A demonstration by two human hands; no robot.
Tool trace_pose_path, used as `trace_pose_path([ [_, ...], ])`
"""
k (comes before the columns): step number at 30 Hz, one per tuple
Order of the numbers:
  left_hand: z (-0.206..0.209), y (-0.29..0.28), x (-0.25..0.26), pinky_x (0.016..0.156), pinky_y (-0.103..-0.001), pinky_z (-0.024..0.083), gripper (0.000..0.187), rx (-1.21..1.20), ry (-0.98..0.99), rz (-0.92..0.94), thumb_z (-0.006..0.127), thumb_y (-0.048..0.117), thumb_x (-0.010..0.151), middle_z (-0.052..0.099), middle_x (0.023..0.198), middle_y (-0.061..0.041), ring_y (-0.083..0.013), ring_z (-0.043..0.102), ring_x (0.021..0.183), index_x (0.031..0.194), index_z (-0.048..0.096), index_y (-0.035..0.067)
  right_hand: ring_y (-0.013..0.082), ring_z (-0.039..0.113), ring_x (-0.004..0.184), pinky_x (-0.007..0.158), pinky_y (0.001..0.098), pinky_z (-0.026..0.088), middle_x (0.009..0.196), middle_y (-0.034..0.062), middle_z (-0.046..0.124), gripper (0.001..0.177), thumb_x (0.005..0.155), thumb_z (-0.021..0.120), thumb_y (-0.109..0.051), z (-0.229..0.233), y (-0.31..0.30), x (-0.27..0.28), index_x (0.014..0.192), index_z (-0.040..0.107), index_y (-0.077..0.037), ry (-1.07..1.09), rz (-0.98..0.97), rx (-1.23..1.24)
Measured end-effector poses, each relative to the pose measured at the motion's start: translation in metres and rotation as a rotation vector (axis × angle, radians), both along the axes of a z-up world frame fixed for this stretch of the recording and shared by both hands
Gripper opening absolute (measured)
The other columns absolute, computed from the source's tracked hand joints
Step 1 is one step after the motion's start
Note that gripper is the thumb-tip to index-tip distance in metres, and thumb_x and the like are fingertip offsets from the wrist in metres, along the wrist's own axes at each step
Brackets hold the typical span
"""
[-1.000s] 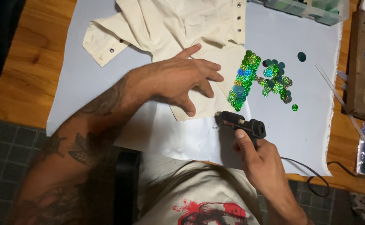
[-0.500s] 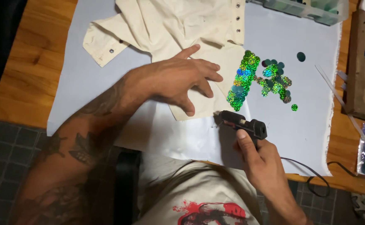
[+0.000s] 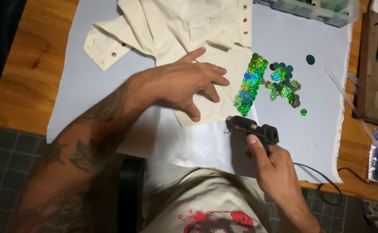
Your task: Decorating a white garment by gluing green sequins onto it using a hot glue gun.
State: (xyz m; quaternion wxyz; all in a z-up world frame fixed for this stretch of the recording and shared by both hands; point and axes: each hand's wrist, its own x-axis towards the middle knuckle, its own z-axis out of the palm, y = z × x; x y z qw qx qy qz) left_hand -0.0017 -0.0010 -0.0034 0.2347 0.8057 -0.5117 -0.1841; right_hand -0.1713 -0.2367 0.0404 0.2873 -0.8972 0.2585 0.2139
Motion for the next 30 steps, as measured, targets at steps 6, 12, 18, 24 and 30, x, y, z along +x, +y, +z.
trace_pose_path([
  [6,0.006,-0.001,-0.002,0.12,-0.065,-0.003,0.058,0.014,0.029,0.006,0.091,0.04,0.063,0.05,0.152,-0.004,-0.0189,0.027,0.152,0.115,0.077,0.017,0.0143,0.036,0.06,0.051,0.0353,0.025,0.063,-0.0002,0.039,0.048,0.103,0.055,-0.045,-0.011,-0.049,-0.018,0.074,0.067,-0.008,-0.178,0.11,0.038],
  [12,-0.001,-0.003,0.001,0.119,-0.067,-0.001,0.057,-0.017,0.007,-0.007,0.092,0.042,0.062,0.053,0.149,-0.005,-0.0218,0.031,0.151,0.111,0.079,0.017,0.0521,0.063,0.103,0.085,0.0586,0.047,0.117,0.0235,0.071,0.057,0.091,0.061,-0.03,-0.013,-0.105,-0.023,0.146,0.055,-0.018,-0.438,0.36,-0.396],
  [18,-0.012,-0.002,0.008,0.119,-0.061,0.009,0.048,-0.152,-0.055,0.011,0.088,0.046,0.071,0.063,0.14,-0.005,-0.0223,0.046,0.142,0.108,0.079,0.017,0.0513,0.059,0.076,0.063,0.0598,0.044,0.092,0.0284,0.06,0.065,0.093,0.063,-0.016,-0.049,-0.159,-0.007,0.154,0.051,0.004,-0.586,0.498,-0.92],
  [24,-0.003,-0.008,0.006,0.086,-0.044,0.052,0.024,-0.602,-0.192,0.023,0.09,0.024,0.083,0.075,0.094,-0.01,-0.0306,0.068,0.094,0.086,0.078,0.004,0.0541,0.05,0.095,0.08,0.0671,0.041,0.108,0.0334,0.052,0.079,0.092,0.052,-0.03,-0.054,-0.184,0.0,0.163,0.034,0.002,-0.39,0.464,-0.757],
  [30,0.006,-0.012,0.0,0.073,-0.035,0.048,0.019,-0.74,-0.27,0.161,0.084,0.008,0.092,0.071,0.078,-0.004,-0.0216,0.061,0.076,0.078,0.072,0.004,0.0423,0.054,0.111,0.087,0.0561,0.038,0.124,0.0235,0.062,0.053,0.093,0.067,-0.03,-0.011,-0.16,0.02,0.142,0.065,-0.01,-0.855,0.594,-0.719],
])
